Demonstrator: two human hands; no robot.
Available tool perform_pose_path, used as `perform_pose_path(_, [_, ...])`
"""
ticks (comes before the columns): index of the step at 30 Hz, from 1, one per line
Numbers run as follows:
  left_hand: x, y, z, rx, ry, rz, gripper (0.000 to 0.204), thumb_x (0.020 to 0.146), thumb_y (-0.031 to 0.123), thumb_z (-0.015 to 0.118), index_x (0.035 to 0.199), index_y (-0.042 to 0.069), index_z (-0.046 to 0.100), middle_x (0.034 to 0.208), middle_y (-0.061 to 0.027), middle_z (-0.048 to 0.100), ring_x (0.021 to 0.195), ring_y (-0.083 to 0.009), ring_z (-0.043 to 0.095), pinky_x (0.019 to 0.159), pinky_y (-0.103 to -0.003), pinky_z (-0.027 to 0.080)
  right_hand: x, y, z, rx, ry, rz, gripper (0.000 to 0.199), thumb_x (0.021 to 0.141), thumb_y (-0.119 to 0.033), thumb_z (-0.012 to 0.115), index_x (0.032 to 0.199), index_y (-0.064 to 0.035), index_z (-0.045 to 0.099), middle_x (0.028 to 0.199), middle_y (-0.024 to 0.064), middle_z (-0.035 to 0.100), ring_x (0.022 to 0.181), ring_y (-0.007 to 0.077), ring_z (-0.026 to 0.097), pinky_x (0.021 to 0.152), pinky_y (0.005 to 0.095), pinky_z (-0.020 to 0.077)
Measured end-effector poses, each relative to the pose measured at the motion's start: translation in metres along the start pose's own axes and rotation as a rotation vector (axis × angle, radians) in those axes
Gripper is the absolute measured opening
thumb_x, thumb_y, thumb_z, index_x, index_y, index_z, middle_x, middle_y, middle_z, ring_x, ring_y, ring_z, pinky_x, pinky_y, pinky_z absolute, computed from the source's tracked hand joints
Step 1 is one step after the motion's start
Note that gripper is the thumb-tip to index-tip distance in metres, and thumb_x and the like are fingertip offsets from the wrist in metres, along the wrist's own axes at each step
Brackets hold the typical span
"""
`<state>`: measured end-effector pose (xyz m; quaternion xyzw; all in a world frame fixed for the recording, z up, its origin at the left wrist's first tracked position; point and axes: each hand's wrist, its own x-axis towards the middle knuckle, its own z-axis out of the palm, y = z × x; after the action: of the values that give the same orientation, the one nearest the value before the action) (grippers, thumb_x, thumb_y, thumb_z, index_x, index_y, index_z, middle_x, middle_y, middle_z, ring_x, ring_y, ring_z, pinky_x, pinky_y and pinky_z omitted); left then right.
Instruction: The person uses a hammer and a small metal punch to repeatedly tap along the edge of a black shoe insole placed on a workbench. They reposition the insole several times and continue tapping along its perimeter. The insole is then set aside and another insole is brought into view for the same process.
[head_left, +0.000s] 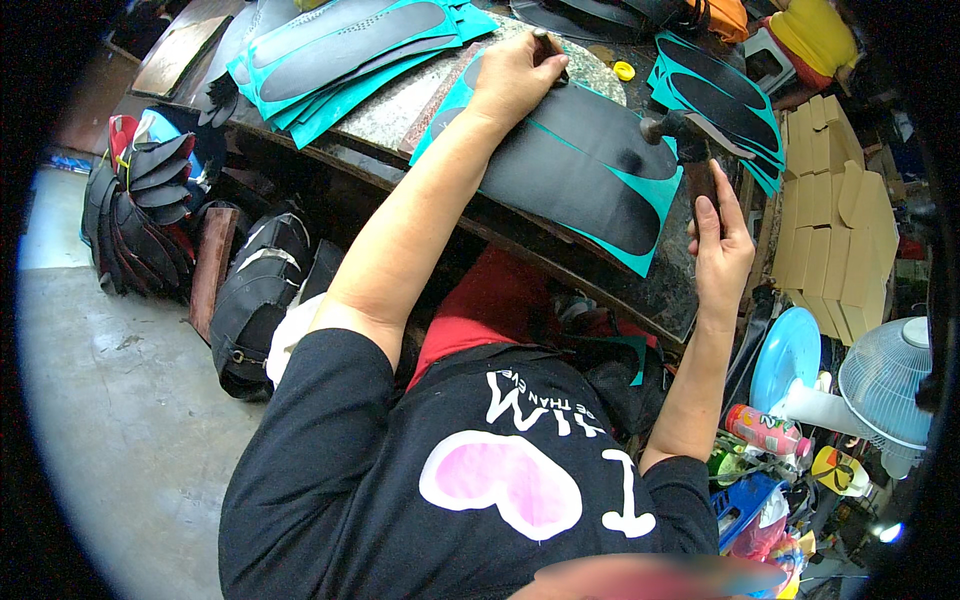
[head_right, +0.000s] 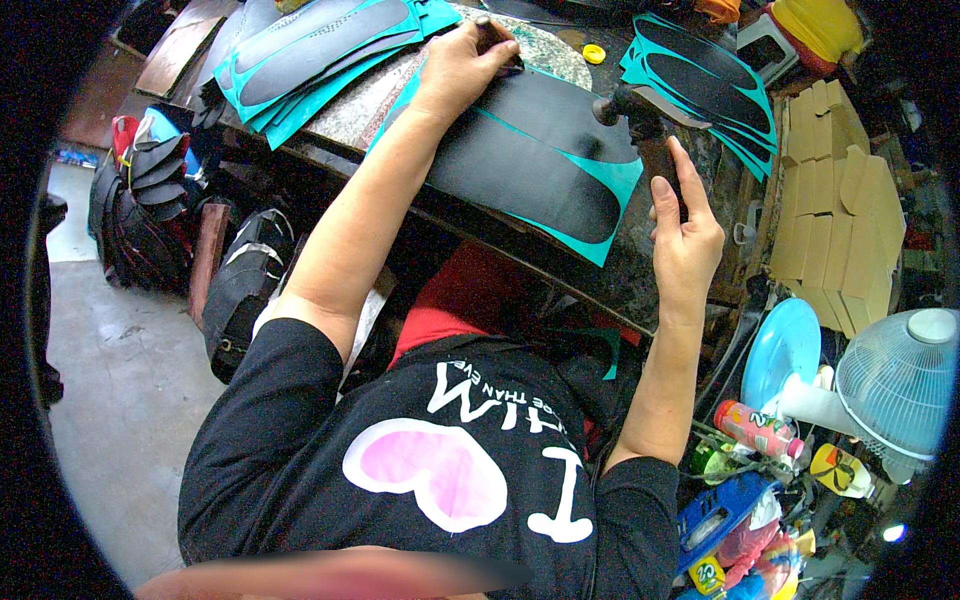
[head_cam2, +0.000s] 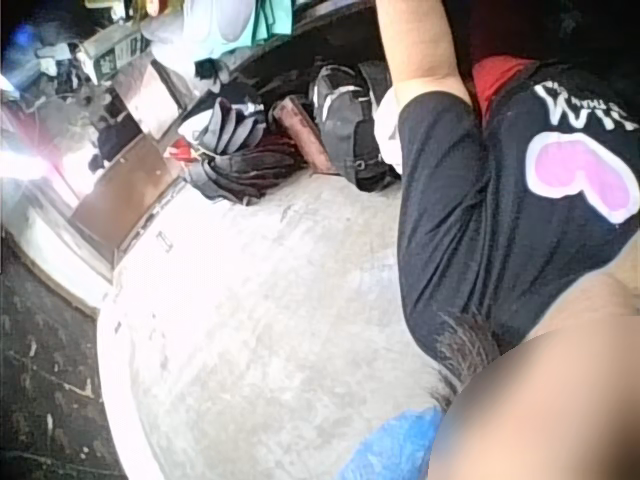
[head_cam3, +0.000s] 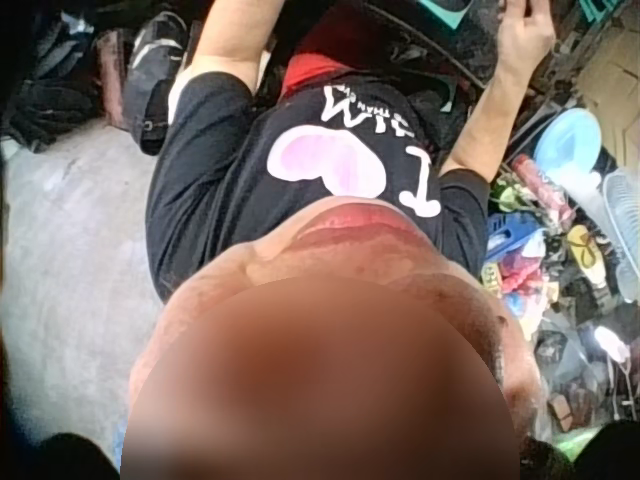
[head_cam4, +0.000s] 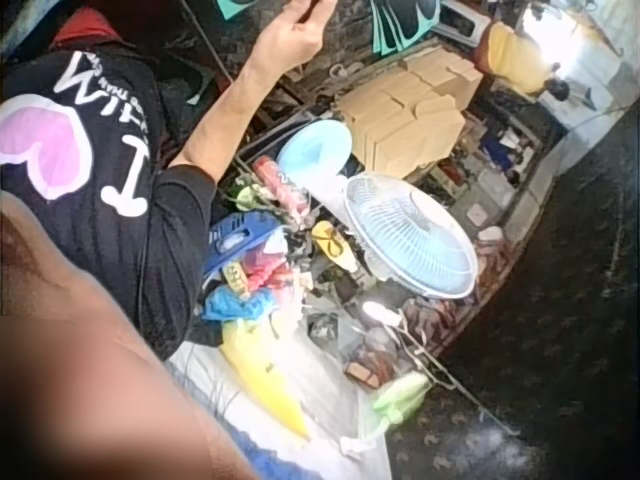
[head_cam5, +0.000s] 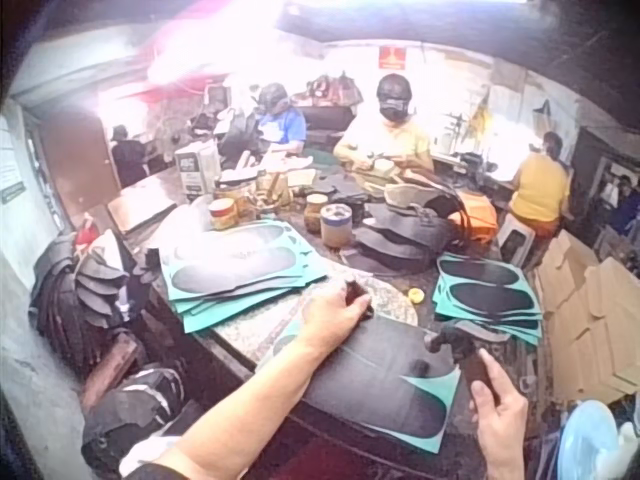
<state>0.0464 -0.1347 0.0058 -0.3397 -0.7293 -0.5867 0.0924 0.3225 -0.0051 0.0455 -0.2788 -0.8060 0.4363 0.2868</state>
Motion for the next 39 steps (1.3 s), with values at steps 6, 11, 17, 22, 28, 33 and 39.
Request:
perform_pose_path(6, [-0.003, 0.002, 0.003, -0.069, -0.052, 0.041, 0.014, 0.088, 0.014, 0.071, 0.095, 0.002, 0.069, 0.083, -0.0085, 0.073, 0.074, -0.0139, 0.071, 0.069, -0.028, 0.056, 0.001, 0.002, 0.001, -0.001, -0.008, -0.035, 0.042, 0.096, -0.033, 0.066, 0.137, -0.0243, 0.061, 0.073, -0.0014, 0.060, 0.059, 0.0040, 0.046, 0.054, 0.0221, 0.0417])
perform_pose_path(11, [0.003, -0.011, 0.011, -0.227, -0.241, -0.151, 0.016, 0.090, 0.014, 0.070, 0.098, 0.001, 0.069, 0.081, -0.0086, 0.073, 0.072, -0.0134, 0.071, 0.068, -0.027, 0.057, 0.004, -0.001, 0.004, 0.002, -0.001, -0.033, 0.041, 0.096, -0.032, 0.066, 0.137, -0.0241, 0.061, 0.075, -0.0007, 0.062, 0.059, 0.0037, 0.046, 0.055, 0.0220, 0.0418])
perform_pose_path(17, [0.002, -0.013, 0.014, -0.190, -0.207, -0.163, 0.017, 0.089, 0.016, 0.071, 0.097, 0.001, 0.069, 0.080, -0.0113, 0.073, 0.071, -0.0169, 0.072, 0.068, -0.029, 0.057, 0.015, -0.036, -0.010, 0.047, -0.007, -0.178, 0.040, 0.100, -0.021, 0.061, 0.140, -0.0176, 0.058, 0.087, -0.0033, 0.062, 0.066, 0.0020, 0.047, 0.058, 0.0177, 0.0417])
perform_pose_path(22, [0.001, 0.004, 0.017, 0.215, -0.173, 0.360, 0.016, 0.087, 0.017, 0.068, 0.095, 0.003, 0.066, 0.078, -0.0197, 0.069, 0.074, -0.0333, 0.070, 0.068, -0.040, 0.055, 0.022, -0.059, -0.007, 0.237, 0.125, -0.427, 0.042, 0.098, -0.021, 0.064, 0.139, -0.0172, 0.058, 0.096, -0.0016, 0.067, 0.067, 0.0029, 0.051, 0.058, 0.0187, 0.0436])
perform_pose_path(28, [-0.007, 0.008, 0.032, 0.341, -0.108, 0.419, 0.014, 0.086, 0.015, 0.066, 0.095, 0.005, 0.062, 0.077, -0.0197, 0.067, 0.074, -0.0384, 0.067, 0.068, -0.045, 0.054, 0.031, -0.025, 0.023, -0.262, 0.039, -0.247, 0.041, 0.097, -0.031, 0.064, 0.136, -0.0215, 0.059, 0.120, 0.0141, 0.068, 0.094, 0.0249, 0.071, 0.079, 0.0340, 0.0527])
perform_pose_path(33, [0.014, -0.011, 0.011, -0.673, 0.194, -0.227, 0.010, 0.094, 0.005, 0.061, 0.096, -0.005, 0.060, 0.086, -0.0133, 0.070, 0.074, -0.0185, 0.071, 0.065, -0.029, 0.061, 0.024, 0.003, 0.013, -0.168, -0.011, -0.056, 0.041, 0.098, -0.036, 0.062, 0.137, -0.0250, 0.060, 0.087, 0.0077, 0.070, 0.071, 0.0140, 0.063, 0.068, 0.0302, 0.0496])
perform_pose_path(39, [0.017, -0.016, -0.021, -0.368, 0.004, -0.153, 0.010, 0.090, 0.006, 0.063, 0.094, -0.003, 0.064, 0.082, -0.0113, 0.071, 0.073, -0.0163, 0.071, 0.066, -0.027, 0.058, 0.019, 0.005, 0.008, 0.019, -0.047, 0.014, 0.042, 0.098, -0.032, 0.063, 0.139, -0.0241, 0.058, 0.067, -0.0037, 0.054, 0.058, 0.0036, 0.043, 0.053, 0.0226, 0.0389])
